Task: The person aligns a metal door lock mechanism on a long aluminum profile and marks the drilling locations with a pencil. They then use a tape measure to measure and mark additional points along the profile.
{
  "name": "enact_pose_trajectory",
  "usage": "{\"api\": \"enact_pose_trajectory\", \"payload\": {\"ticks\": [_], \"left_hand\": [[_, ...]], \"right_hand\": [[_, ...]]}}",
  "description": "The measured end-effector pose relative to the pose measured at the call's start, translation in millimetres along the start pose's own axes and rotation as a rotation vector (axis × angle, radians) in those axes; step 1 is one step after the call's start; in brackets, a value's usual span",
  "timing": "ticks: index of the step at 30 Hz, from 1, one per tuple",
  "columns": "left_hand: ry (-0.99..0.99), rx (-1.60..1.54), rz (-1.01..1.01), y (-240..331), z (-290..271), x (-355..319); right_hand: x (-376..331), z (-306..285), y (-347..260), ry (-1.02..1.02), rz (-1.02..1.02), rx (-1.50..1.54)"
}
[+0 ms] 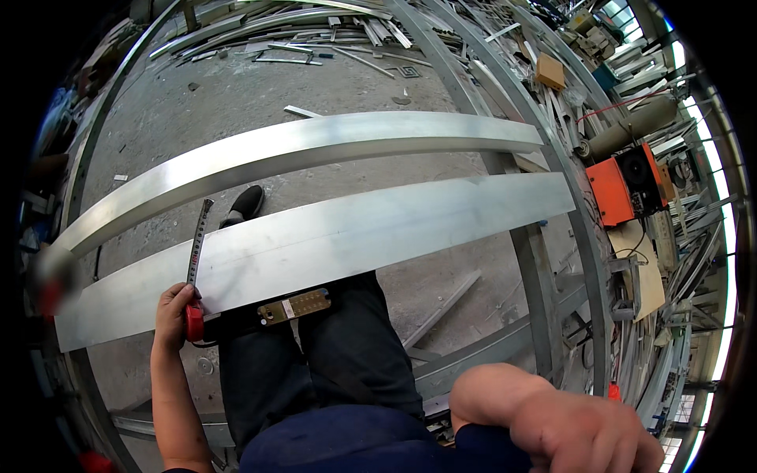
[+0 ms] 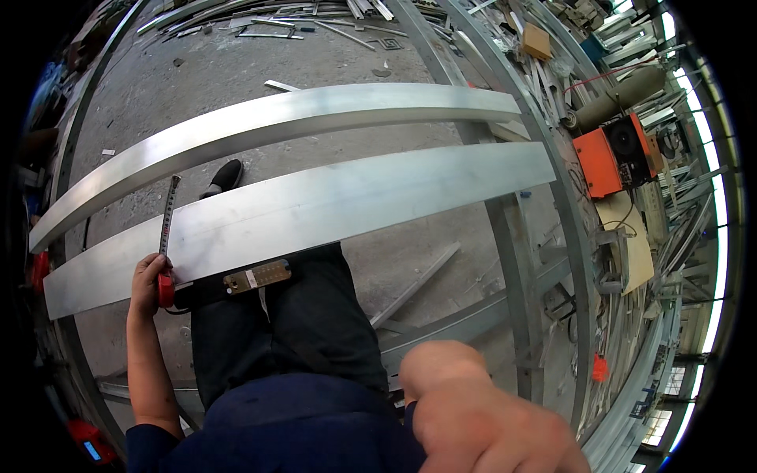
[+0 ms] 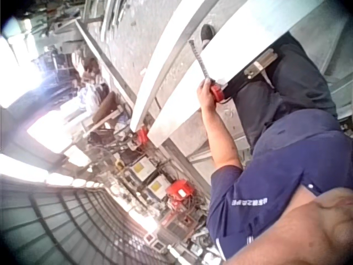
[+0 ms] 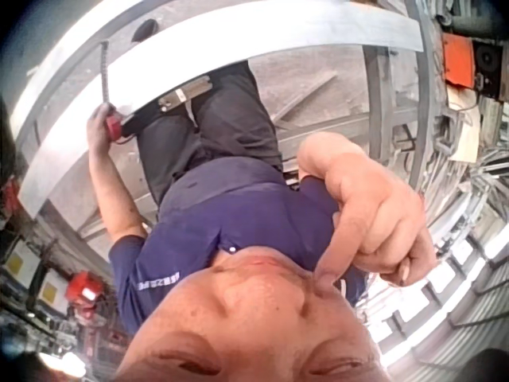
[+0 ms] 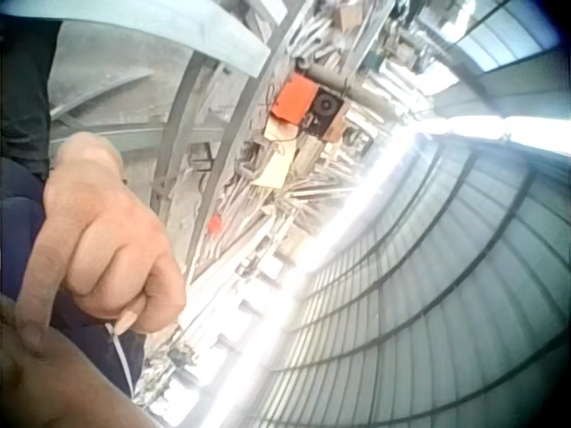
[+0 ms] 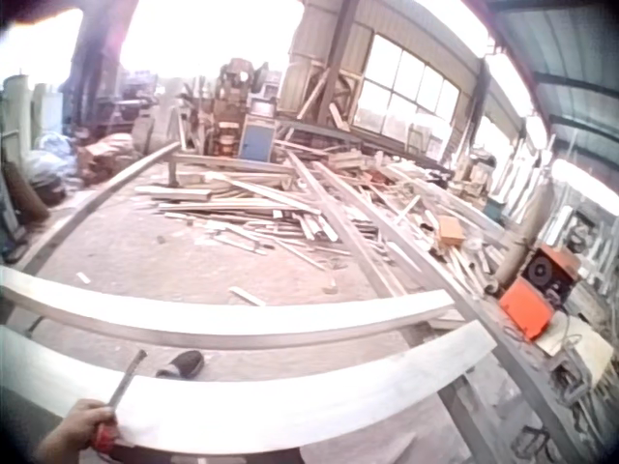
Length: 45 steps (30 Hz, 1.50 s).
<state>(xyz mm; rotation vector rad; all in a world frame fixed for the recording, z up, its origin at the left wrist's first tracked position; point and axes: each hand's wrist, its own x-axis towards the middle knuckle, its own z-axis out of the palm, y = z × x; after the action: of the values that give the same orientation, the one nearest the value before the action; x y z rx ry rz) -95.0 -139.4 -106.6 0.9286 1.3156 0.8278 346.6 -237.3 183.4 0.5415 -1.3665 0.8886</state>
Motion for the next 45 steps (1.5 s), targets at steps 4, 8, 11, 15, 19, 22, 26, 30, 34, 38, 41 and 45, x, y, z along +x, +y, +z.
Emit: {"api": "enact_pose_trajectory", "payload": {"ticks": [4,8,11,15,19,22,26,30,34,38,41,45], "left_hand": [[-0.013,-0.014,0.0,-2,-2,0],[-0.046,0.021,-0.018,-2,-6,1],[-0.058,-0.013,-0.014,2,-7,-3],[-0.024,0.019,-0.004,-3,-6,0],[-0.01,0.069,-0.026,-1,0,5],[0.025,0.188,0.045,7,2,-10],[-0.213,0.159,0.044,42,54,-47],[-0.368,0.238,0.052,57,107,-63],[-0.425,0.411,0.083,57,131,-68],[-0.47,0.514,0.143,68,151,-81],[-0.46,0.658,0.097,75,148,-84],[-0.364,0.88,0.029,83,92,-74]], "right_hand": [[-3,5,4,0.009,0.002,0.031],[-4,3,7,0.001,-0.001,0.028],[-8,6,8,0.044,0.006,0.0],[-10,5,10,0.047,-0.065,0.035],[-71,14,-3,0.603,0.112,-0.24],[-103,-21,27,0.604,0.763,-0.855],[-176,-39,65,0.684,1.301,-0.743],[-197,-14,82,0.554,1.403,-0.612],[-206,9,93,0.58,1.261,-0.507],[-216,15,90,0.418,1.175,-0.695],[-227,15,84,0.652,1.145,-0.552],[-206,-52,22,0.803,1.225,-1.039]]}}
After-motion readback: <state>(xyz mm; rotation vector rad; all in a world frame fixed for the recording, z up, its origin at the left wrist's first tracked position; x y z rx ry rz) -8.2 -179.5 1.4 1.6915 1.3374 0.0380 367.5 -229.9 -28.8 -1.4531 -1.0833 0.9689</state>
